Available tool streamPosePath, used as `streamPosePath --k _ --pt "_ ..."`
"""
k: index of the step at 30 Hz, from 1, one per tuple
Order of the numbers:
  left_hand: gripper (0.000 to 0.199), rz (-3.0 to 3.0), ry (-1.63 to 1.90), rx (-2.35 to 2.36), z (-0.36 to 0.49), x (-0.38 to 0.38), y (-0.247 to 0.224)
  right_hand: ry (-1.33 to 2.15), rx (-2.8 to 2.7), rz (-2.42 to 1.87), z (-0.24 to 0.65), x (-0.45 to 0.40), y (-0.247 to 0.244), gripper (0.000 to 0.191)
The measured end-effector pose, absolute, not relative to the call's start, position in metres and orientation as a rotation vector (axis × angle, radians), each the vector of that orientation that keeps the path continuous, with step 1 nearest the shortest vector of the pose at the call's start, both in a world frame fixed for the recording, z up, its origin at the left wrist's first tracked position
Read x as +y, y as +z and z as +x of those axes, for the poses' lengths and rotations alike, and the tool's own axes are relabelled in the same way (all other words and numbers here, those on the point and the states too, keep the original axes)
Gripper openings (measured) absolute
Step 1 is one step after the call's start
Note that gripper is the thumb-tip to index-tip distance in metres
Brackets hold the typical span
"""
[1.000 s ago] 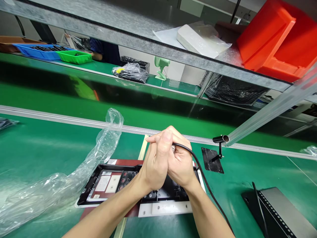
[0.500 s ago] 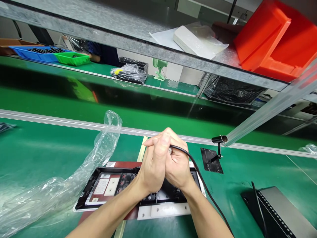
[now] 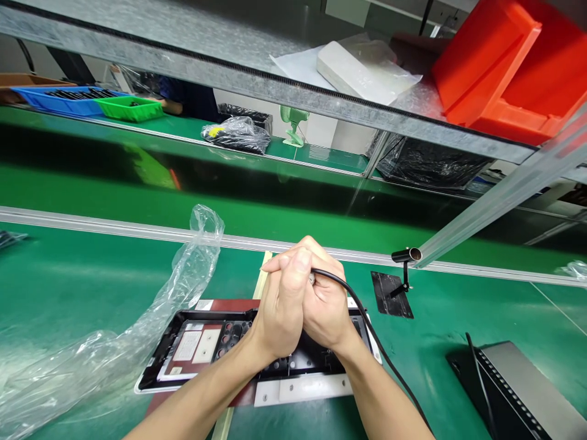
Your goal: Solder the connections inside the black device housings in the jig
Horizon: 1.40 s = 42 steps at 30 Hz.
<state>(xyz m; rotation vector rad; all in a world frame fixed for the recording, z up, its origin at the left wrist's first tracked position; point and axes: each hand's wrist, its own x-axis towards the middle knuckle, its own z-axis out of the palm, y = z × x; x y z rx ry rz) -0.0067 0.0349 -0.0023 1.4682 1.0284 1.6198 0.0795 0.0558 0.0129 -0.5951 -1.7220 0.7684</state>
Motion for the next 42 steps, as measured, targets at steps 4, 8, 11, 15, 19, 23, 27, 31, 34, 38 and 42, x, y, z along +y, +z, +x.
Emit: streamPosePath --k 4,8,11,15,19,23,27,31,34,38,42 --pt "0.051 1.490 1.622 1.020 -0.0068 0.0355 -0.0036 0.753 -1.735 -0.594 0.0806 0.0562 0.0134 0.033" --pt "0.053 1.481 1.619 1.012 -0.0058 0.0356 -0.0032 0.745 -1.735 -0.619 0.0805 0.0565 0.0126 0.034" --pt "0.053 1.468 1.613 1.008 -0.0053 0.0355 -0.0029 0.738 -1.732 -0.621 0.0797 0.0565 0.0119 0.033" --pt "0.054 1.446 1.592 1.020 -0.0053 0.0354 -0.0031 0.744 -1.728 -0.615 0.0793 0.0564 0.0119 0.034" --pt "0.052 1.417 1.605 1.022 -0.0048 0.0354 -0.0041 0.752 -1.741 -0.612 0.0799 0.0566 0.0120 0.032" --pt "0.052 1.424 1.610 1.000 -0.0049 0.0355 -0.0048 0.777 -1.740 -0.606 0.0806 0.0568 0.0114 0.031" --pt "0.052 1.444 1.604 0.994 -0.0055 0.0349 -0.0046 0.802 -1.749 -0.604 0.0811 0.0566 0.0109 0.028" --pt "0.054 1.435 1.595 1.019 -0.0057 0.0341 -0.0034 0.791 -1.746 -0.611 0.0806 0.0562 0.0114 0.028" --pt "0.054 1.450 1.579 1.055 -0.0063 0.0345 -0.0021 0.775 -1.733 -0.603 0.0797 0.0562 0.0119 0.031" --pt "0.051 1.470 1.575 1.042 -0.0070 0.0356 -0.0013 0.748 -1.744 -0.610 0.0788 0.0563 0.0120 0.035" --pt "0.049 1.470 1.620 1.019 -0.0064 0.0358 -0.0019 0.766 -1.719 -0.608 0.0784 0.0561 0.0117 0.034"
